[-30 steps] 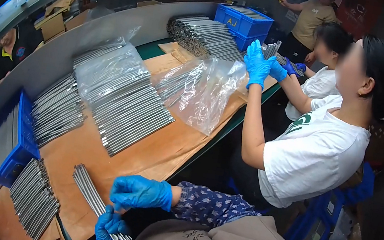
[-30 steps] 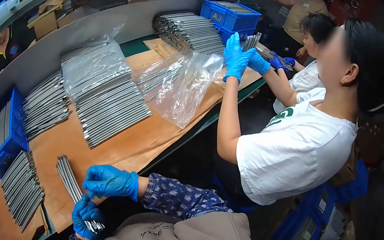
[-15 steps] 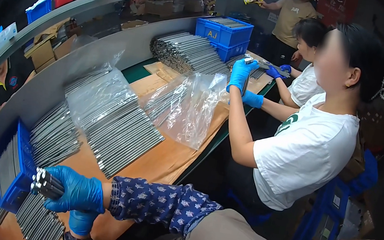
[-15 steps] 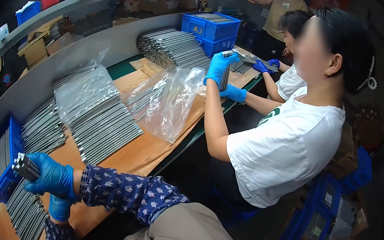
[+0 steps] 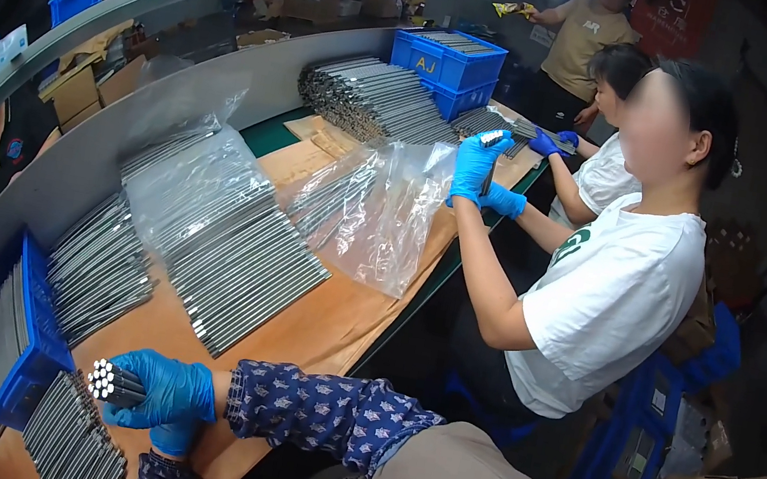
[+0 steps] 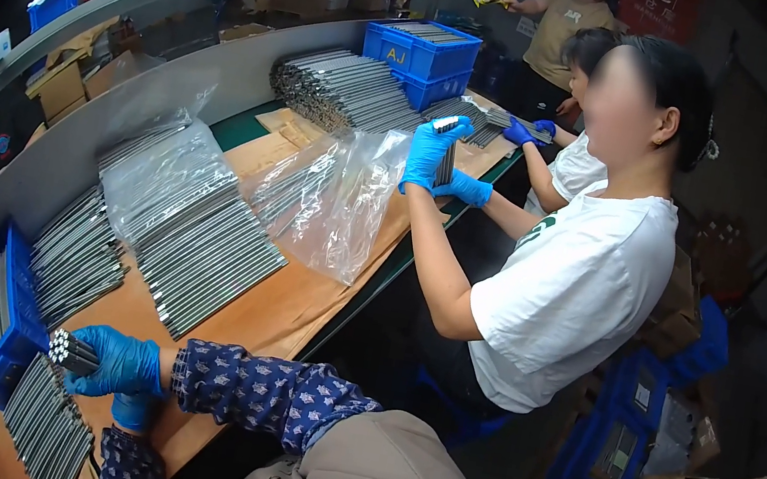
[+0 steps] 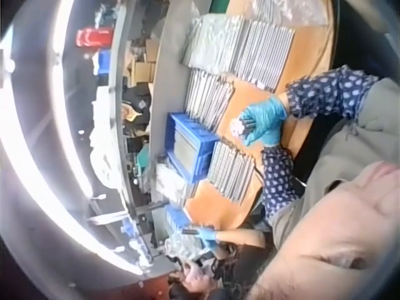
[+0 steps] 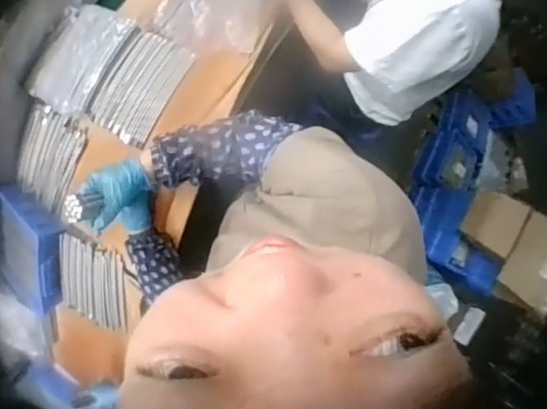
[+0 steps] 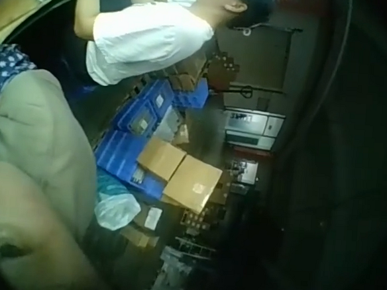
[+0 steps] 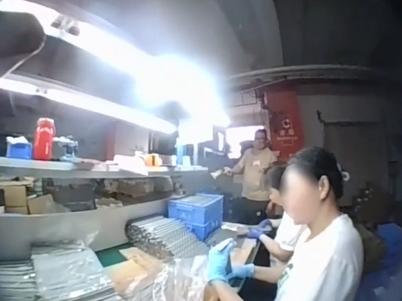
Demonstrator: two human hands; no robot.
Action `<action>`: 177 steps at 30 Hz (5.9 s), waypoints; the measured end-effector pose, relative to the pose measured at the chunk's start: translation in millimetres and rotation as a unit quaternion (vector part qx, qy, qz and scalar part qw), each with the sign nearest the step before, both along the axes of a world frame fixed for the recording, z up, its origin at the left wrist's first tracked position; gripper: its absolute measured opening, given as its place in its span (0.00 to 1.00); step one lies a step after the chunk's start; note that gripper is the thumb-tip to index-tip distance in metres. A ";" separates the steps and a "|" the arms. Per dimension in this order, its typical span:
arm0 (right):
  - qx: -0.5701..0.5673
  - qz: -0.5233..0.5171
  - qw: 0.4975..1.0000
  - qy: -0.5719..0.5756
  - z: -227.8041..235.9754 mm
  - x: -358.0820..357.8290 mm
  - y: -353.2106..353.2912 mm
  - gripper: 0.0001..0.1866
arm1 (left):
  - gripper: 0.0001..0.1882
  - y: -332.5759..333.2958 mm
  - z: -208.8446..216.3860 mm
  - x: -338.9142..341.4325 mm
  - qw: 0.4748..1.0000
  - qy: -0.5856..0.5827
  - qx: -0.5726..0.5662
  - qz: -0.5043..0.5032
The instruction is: Counting and bundling metal rods into plastic bags at a factory workstation.
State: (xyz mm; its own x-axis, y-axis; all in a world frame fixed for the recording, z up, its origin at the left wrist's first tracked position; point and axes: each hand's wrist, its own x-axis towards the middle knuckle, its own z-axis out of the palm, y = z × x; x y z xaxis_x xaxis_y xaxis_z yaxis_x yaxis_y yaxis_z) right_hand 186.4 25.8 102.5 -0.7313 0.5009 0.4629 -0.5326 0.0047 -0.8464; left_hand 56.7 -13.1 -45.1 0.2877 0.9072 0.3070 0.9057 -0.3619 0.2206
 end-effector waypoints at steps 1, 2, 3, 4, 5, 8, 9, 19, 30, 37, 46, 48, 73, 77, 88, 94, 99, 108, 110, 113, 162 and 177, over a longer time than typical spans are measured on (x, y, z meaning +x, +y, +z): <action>-0.009 0.030 0.999 -0.029 -3.0 -2.4 0.0 0.06 | 0.24 -0.7 -0.7 -0.9 1.000 -0.011 -0.013 0.001; 0.045 -0.001 0.998 -0.044 -3.0 -7.3 1.1 0.07 | 0.24 -2.7 -1.6 -2.3 0.999 -0.022 -0.024 0.001; 0.043 0.001 0.998 -0.045 -4.4 -9.8 1.0 0.07 | 0.24 -4.2 -2.7 -3.8 0.999 -0.034 -0.037 0.001; 0.081 0.003 0.996 -0.036 -5.9 -12.9 1.3 0.06 | 0.24 -3.0 -3.6 -4.5 0.998 -0.045 -0.049 0.001; 0.116 0.007 0.993 -0.029 -4.4 -14.7 -1.4 0.06 | 0.24 -3.8 -5.0 -5.2 0.996 -0.058 -0.064 0.002; 0.058 0.007 0.997 -0.048 -3.6 -12.3 -4.8 0.06 | 0.23 -3.3 -8.9 -10.4 0.989 -0.099 -0.107 0.004; 0.003 -0.004 0.998 -0.065 -4.1 -11.7 -3.5 0.06 | 0.23 -2.0 -10.8 -11.3 0.987 -0.112 -0.119 0.005; 0.138 -0.005 0.989 0.044 2.5 -10.9 -9.4 0.14 | 0.22 -23.4 3.8 -7.1 0.491 -0.830 -0.254 -0.077; 0.145 0.003 0.970 -0.194 -7.5 -4.3 -5.5 0.10 | 0.23 13.7 0.4 4.5 0.712 -0.650 -0.236 -0.121; 0.198 0.021 0.975 -0.094 -16.4 -23.6 2.0 0.12 | 0.23 16.2 -11.1 8.7 0.623 -0.721 -0.240 -0.186; 0.136 0.055 0.962 -0.230 -2.6 -26.6 4.0 0.08 | 0.24 27.0 -19.2 13.6 0.498 -0.787 -0.240 -0.274; 0.131 0.048 0.961 -0.237 2.0 -21.8 5.0 0.08 | 0.24 28.7 -21.0 16.7 0.468 -0.799 -0.243 -0.289; 0.060 0.078 0.972 -0.213 -19.3 -25.5 17.7 0.26 | 0.32 2.6 -32.0 -30.6 0.644 -0.759 -0.063 -0.068; 0.422 -0.020 0.872 -0.249 10.4 -52.2 15.6 0.12 | 0.27 28.4 -56.7 -38.9 0.725 -0.689 0.002 -0.003; 0.648 -0.256 0.639 -0.325 -12.3 -157.9 149.4 0.08 | 0.20 10.6 39.3 -11.7 0.763 -0.630 -0.128 0.070; 0.669 -0.239 0.577 -0.404 -26.7 -218.5 187.7 0.13 | 0.14 9.0 35.8 -12.6 0.742 -0.654 -0.132 0.063; 0.639 -0.255 0.597 -0.413 -30.7 -243.9 203.5 0.28 | 0.10 14.8 22.1 -15.2 0.767 -0.624 -0.131 0.073; 0.551 -0.310 0.619 -0.466 -44.2 -224.4 204.7 0.53 | 0.13 13.4 27.4 -15.5 0.768 -0.617 -0.145 0.092; 0.583 -0.289 0.642 -0.406 -45.0 -218.9 196.8 0.48 | 0.13 13.2 32.6 -15.5 0.761 -0.623 -0.150 0.098; 0.629 -0.213 0.681 -0.309 -35.8 -191.8 161.5 0.39 | 0.12 8.3 24.8 -24.5 0.729 -0.666 -0.135 0.087; 0.529 -0.154 0.574 -0.605 -33.2 142.6 128.9 0.34 | 0.39 71.7 86.9 85.9 0.995 -0.027 -0.066 0.066; 0.521 -0.057 0.560 -0.642 -22.4 131.9 129.5 0.40 | 0.36 63.1 104.2 88.2 0.985 -0.015 -0.161 0.053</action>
State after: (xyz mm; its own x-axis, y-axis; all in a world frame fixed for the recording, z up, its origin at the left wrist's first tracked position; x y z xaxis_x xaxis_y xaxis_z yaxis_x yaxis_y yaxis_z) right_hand 318.2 155.3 80.1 -0.7874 0.5256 -0.3221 0.5654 0.8240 -0.0377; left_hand 144.9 50.0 59.1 0.1810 0.9835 0.0058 0.9258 -0.1724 0.3364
